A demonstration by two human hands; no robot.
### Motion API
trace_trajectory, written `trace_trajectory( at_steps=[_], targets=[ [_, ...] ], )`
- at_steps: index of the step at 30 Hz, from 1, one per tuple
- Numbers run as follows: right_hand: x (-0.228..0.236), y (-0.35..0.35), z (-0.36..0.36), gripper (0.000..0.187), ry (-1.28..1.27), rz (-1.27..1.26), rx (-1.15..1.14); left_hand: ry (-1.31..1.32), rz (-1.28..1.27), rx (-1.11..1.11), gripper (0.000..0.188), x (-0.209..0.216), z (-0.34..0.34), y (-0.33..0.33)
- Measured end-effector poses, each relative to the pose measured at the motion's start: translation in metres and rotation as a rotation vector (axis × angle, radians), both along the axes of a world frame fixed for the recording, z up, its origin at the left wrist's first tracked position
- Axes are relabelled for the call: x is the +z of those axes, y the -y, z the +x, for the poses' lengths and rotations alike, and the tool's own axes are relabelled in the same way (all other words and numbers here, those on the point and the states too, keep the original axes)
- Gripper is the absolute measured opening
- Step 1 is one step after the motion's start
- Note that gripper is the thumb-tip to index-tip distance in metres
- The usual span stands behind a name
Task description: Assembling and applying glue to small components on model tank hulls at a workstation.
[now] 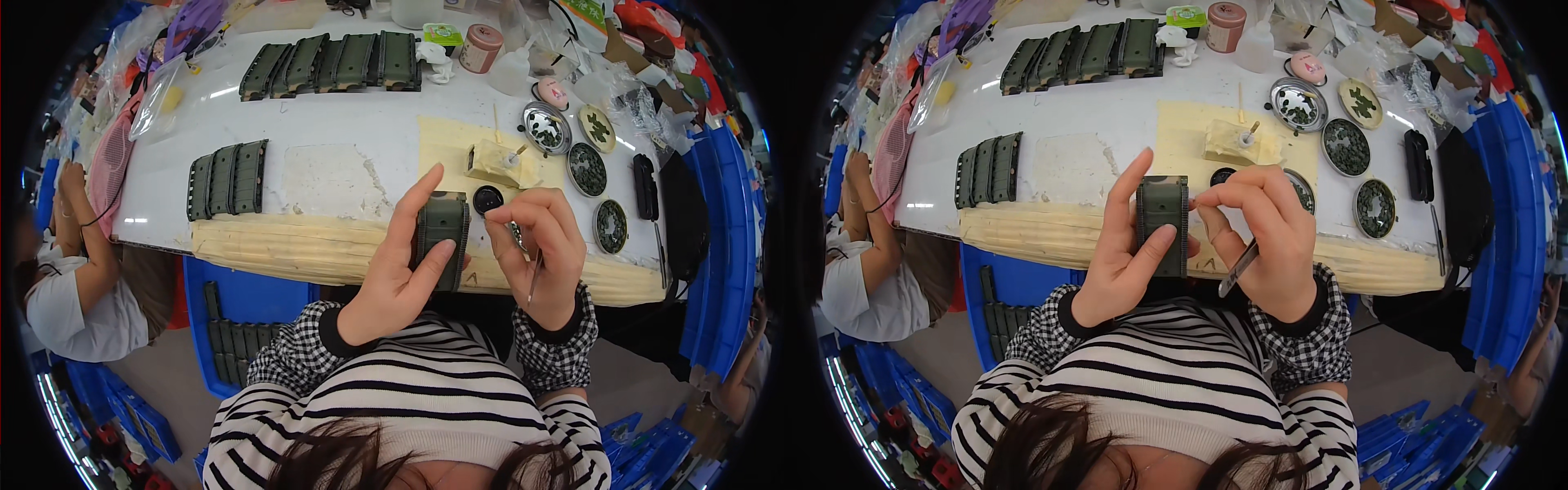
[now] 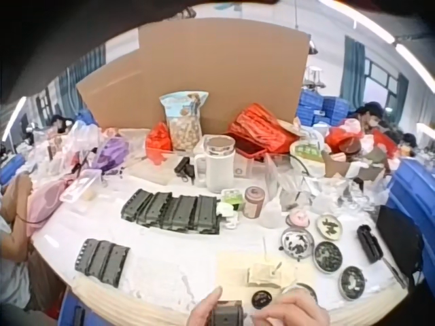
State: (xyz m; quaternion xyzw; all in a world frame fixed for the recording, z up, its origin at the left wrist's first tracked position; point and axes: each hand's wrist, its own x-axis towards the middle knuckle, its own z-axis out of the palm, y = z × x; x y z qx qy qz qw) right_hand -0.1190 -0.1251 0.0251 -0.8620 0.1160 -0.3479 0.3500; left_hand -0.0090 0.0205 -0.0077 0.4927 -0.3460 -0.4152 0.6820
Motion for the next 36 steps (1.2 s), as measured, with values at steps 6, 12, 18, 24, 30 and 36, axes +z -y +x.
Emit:
trace_trajectory(
  at_steps=[6,12,18,24,30,36],
  targets=[
    [-0.004,0.010,0.008,0.024,-0.034,-0.158,0.017,0.258,0.021,0.063,0.074,-0.006,-0.005,-0.001],
    [-0.005,0.010,0.006,0.026,-0.031,-0.209,0.026,0.354,0.044,0.076,0.068,-0.004,-0.007,0.000],
    [-0.006,0.010,0.004,0.028,-0.006,-0.219,0.016,0.304,0.071,0.060,0.068,-0.003,-0.009,0.000],
    [-0.008,0.011,0.004,0.027,-0.025,-0.219,0.025,0.392,0.024,0.152,0.072,-0.007,-0.010,0.003],
    [-0.010,0.007,0.006,0.025,0.001,-0.191,0.029,0.433,0.031,0.162,0.072,-0.006,-0.010,0.003],
    [-0.008,0.001,0.002,0.025,-0.010,-0.140,0.029,0.417,-0.001,0.169,0.071,-0.007,-0.009,0.002]
  ],
)
